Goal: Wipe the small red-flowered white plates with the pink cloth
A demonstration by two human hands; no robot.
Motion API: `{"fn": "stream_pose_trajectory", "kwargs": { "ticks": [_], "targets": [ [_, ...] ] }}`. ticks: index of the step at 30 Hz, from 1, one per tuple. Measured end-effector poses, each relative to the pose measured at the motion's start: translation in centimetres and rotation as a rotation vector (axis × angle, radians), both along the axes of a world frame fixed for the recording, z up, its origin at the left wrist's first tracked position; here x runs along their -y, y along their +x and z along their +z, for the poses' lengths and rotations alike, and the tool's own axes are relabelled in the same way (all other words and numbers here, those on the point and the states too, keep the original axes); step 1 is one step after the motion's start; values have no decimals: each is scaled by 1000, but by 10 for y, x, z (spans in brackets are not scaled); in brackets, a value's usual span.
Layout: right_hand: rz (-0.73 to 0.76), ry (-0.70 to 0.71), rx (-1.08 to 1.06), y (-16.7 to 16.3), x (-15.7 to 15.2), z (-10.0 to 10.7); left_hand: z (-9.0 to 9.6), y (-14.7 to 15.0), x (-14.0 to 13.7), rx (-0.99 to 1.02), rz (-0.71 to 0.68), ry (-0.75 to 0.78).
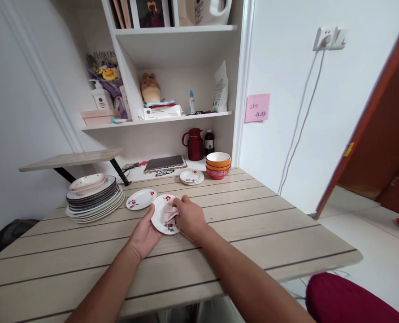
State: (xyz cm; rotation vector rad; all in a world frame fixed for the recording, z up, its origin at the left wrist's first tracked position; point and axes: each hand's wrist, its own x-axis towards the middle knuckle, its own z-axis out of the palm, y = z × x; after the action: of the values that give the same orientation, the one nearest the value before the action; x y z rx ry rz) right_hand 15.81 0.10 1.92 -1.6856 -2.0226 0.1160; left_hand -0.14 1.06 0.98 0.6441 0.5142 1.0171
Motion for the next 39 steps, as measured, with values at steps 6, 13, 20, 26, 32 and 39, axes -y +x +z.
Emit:
{"fn": "stream_pose_trajectory", "kwargs": {
  "ticks": [6, 13, 20, 26, 32, 39],
  "targets": [
    [245, 4, 42, -9, 8, 3, 2, -3, 0, -31, -1, -52],
    [113, 143, -153, -12, 5, 0, -2, 1, 1, -17, -123, 15],
    [-3, 51, -68, 2, -1, 1, 3, 5, 8, -96, -39, 31],
    [171, 57, -49, 0, 1, -1, 2, 3, 7, -121, -46, 36],
    [139, 155, -105, -9, 4, -1, -1, 3, 6, -165, -127, 82],
    [-27, 81, -92, -1, 2, 3, -6, 5, 7, -255, -91, 128]
  ]
}}
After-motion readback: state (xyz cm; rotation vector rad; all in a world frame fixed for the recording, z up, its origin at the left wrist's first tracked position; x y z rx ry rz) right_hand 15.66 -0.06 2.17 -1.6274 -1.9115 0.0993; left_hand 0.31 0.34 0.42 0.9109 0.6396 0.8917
